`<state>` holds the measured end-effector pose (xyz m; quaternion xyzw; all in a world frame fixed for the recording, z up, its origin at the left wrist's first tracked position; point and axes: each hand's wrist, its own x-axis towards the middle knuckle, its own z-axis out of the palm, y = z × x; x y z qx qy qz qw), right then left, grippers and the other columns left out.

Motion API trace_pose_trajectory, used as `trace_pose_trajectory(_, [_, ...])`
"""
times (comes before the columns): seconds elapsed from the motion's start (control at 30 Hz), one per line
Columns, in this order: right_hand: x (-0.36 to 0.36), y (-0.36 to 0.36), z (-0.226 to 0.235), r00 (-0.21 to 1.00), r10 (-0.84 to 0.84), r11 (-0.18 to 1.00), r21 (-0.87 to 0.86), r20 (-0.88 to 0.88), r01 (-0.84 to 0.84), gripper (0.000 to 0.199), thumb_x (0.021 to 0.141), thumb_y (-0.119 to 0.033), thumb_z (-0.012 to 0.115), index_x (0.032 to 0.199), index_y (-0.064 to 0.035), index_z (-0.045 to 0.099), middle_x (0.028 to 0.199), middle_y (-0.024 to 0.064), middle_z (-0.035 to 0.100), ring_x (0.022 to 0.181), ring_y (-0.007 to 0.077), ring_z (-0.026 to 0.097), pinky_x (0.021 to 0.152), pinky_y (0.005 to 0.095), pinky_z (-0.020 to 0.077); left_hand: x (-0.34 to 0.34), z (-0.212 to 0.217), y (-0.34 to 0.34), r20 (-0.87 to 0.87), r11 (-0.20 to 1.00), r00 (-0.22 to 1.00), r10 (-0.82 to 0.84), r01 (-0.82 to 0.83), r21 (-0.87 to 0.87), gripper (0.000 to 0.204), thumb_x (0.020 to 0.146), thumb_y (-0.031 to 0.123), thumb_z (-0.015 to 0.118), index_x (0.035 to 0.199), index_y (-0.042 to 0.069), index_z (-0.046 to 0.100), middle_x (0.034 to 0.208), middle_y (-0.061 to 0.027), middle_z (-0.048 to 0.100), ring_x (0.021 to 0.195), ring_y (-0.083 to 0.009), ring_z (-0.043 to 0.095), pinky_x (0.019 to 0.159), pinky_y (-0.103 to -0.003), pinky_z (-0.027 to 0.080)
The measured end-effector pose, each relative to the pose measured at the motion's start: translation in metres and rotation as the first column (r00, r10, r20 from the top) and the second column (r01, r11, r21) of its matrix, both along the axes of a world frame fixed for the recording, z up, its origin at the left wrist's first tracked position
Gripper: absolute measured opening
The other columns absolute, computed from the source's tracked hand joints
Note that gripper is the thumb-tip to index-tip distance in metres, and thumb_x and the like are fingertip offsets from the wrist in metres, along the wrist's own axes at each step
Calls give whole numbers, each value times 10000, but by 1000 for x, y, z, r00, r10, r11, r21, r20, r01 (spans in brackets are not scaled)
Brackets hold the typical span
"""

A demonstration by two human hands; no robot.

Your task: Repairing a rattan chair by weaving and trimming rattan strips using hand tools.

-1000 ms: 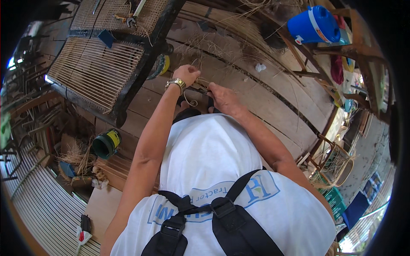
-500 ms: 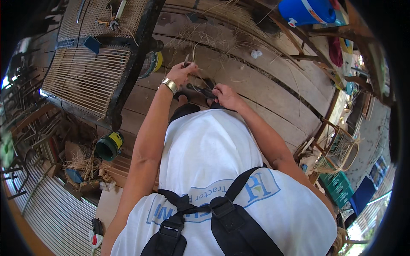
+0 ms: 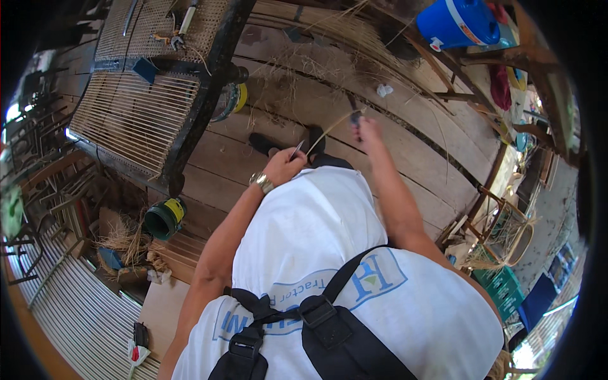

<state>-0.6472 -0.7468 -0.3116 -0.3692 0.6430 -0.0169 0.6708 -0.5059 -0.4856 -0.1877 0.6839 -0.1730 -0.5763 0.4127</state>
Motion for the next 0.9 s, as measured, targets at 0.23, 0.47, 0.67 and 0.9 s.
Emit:
trace_pose_trajectory(0.23, [-42, -91, 74, 476, 758, 434, -200, -446, -878, 268, 965, -286, 521, 939, -25, 575, 701, 95, 621, 510, 173, 587, 455, 309, 448, 77, 13, 46, 651, 848, 585, -483, 129, 514, 208, 872, 250, 607, 929, 69, 694, 864, -173, 683, 777, -368, 653, 707, -453, 524])
trace_pose_trajectory(0.47, [19, -12, 135, 871, 372, 926, -66, 321, -371, 289, 993, -336, 492, 1061, -59, 536, 813, 57, 682, 495, 85, 497, 430, 246, 414, 84, 54, -50, 563, 886, 693, -450, 426, 185, 253, 865, 275, 640, 940, 40, 694, 849, -189, 669, 704, -317, 623, 649, -392, 498])
trace_pose_trajectory(0.67, [50, 61, 129, 762, 582, 808, -102, 283, -580, 248, 1022, -288, 451, 1050, -43, 481, 788, 74, 661, 480, 93, 475, 421, 252, 396, 90, 55, -73, 476, 933, 828, -295, 358, -43, 224, 863, 228, 656, 992, 50, 700, 847, -123, 671, 742, -237, 648, 687, -347, 507])
trace_pose_trajectory(0.9, [65, 70, 138, 766, -81, 916, 350, 638, -195, 164, 1005, -245, 493, 985, -83, 478, 750, 87, 583, 512, 107, 459, 444, 253, 383, 76, 24, -41, 352, 832, 754, 554, -513, -212, 298, 994, 308, 526, 1112, 64, 651, 863, -41, 668, 594, -99, 515, 553, -247, 429])
